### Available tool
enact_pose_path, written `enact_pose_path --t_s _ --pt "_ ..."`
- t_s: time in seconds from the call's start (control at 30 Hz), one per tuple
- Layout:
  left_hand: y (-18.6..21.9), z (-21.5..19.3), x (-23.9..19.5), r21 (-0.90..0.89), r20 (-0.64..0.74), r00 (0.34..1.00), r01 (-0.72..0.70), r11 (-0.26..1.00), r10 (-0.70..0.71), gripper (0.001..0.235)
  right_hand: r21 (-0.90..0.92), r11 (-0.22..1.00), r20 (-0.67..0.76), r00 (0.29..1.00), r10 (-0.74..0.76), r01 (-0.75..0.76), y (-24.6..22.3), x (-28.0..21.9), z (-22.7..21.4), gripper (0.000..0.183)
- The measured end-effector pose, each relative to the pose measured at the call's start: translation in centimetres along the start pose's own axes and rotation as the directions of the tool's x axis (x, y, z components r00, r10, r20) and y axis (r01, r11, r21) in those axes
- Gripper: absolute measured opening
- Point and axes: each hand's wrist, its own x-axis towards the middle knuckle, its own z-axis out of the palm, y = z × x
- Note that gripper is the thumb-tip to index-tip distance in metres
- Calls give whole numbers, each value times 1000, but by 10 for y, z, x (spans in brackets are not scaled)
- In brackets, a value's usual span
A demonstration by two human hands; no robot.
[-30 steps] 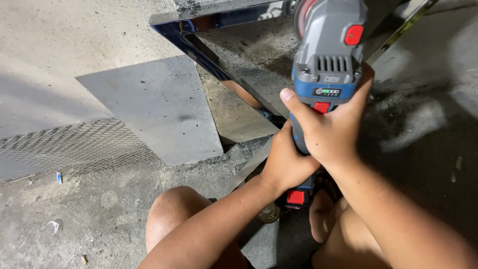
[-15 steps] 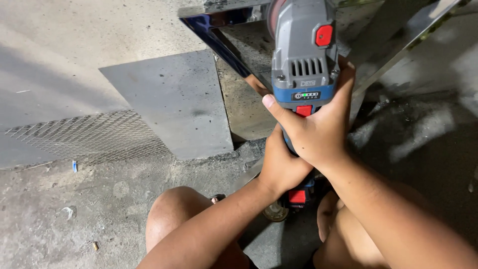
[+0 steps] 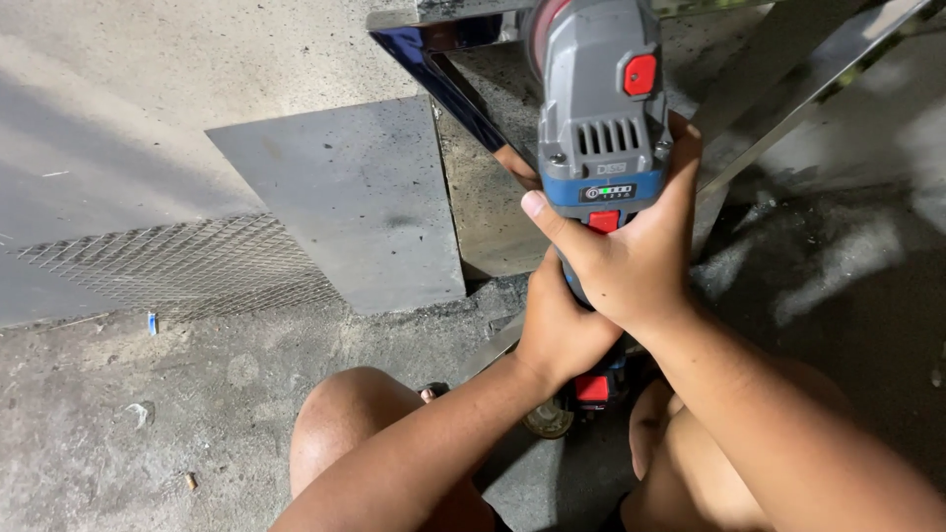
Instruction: Grinding and polishing a triangular metal frame using a handheld angle grinder.
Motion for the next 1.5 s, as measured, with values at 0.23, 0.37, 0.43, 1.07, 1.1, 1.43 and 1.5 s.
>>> enact_pose_path --t_s 0.23,0.37,0.43,1.07,1.1,1.43,1.5 --pt "-7 3 3 72 60 998 -29 997 25 56 -206 976 -106 993 52 -73 -4 0 -10 79" --pt "-11 4 2 52 38 999 -13 999 11 59 -226 972 -95 994 47 -67 -5 0 -8 78" --pt "-10 4 1 43 19 1000 -19 999 18 59 -252 965 -91 995 46 -68 -5 0 -6 81" --pt "-4 5 -3 -16 -17 1000 2 1000 -2 60 -48 998 -8 999 40 -41 0 -3 -4 80" --pt "-4 5 -3 2 1 1000 23 1000 -23 62 -159 985 -55 997 60 -68 0 -4 -6 84" --pt "-8 9 -3 -22 -31 998 -47 999 46 57 -126 991 -30 999 33 -36 -5 1 -3 79" --pt "-1 6 -4 -33 -57 996 -69 997 67 56 100 994 56 998 28 -34 -10 3 2 69"
